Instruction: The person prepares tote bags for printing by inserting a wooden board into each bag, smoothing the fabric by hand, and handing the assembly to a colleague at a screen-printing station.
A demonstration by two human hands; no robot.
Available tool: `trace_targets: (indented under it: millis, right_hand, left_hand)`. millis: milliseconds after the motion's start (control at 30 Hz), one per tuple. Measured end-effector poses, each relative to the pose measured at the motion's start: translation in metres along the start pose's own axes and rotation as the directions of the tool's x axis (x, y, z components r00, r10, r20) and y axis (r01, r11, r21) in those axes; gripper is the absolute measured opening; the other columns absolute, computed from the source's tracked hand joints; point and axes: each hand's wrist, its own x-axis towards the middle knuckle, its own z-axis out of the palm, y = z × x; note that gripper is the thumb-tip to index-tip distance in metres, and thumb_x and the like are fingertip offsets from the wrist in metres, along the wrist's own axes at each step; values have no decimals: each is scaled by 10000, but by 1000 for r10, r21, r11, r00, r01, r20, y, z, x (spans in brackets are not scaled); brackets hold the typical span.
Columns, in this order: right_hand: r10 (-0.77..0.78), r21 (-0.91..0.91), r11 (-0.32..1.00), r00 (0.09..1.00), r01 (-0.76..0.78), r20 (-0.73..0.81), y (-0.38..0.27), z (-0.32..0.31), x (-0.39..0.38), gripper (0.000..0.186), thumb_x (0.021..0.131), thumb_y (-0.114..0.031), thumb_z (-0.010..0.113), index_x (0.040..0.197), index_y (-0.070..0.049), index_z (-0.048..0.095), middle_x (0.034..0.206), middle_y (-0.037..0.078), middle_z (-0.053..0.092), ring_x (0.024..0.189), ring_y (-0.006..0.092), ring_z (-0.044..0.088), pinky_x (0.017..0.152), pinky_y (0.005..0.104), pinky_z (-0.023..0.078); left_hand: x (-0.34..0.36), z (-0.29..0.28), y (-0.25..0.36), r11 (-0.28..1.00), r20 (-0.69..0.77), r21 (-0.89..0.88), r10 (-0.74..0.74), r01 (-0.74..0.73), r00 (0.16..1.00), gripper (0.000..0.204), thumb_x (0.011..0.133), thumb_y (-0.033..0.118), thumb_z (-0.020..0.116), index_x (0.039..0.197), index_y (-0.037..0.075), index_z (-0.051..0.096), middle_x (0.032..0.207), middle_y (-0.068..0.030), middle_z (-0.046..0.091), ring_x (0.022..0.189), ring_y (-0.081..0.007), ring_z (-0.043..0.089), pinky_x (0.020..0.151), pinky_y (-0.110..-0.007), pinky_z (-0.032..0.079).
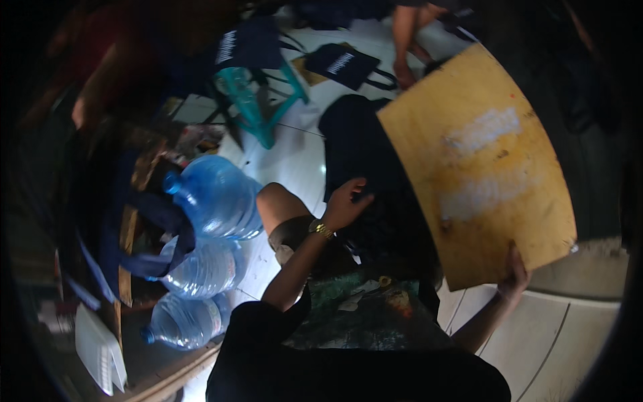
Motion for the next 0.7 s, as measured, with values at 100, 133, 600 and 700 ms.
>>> trace_targets:
  millis: [100,133,600,700]
  right_hand:
    - [21,-5,1000,994,-22,-111,-59,-47,-42,499,827,-47,649,1289,62,494,1200,138,594,1103,240,574,947,358,453]
    - [18,-14,1000,991,-20,-131,-65,-56,-53,497,828,-45,647,1288,63,495,1207,140,590,1107,242,571,950,361,450]
    - [126,-101,984,972,-148,-196,-103,-109,-88,582,818,-85,673,1341,53,460,1312,151,535,1203,251,517,1045,389,392]
    - [187,-72,976,959,-206,-215,-118,-105,-86,606,824,-111,684,1362,37,445,1337,150,519,1211,257,515,1042,402,402]
  left_hand:
    - [14,57,-39,831,341,450,178,-327,923,583,760,271,723,1261,33,543,1351,-177,484,1286,-327,425,1046,-464,356]
    - [13,69,-47,792,384,486,187,-371,904,586,755,262,723,1264,35,542,1361,-172,473,1291,-321,416,1050,-465,347]
    - [66,114,-67,700,646,325,327,-636,690,350,724,198,776,1044,87,686,958,-62,671,979,-255,624,827,-366,498]
    - [79,105,-35,804,559,349,233,-481,796,384,741,258,791,1057,76,672,929,-68,683,939,-252,646,813,-341,513]
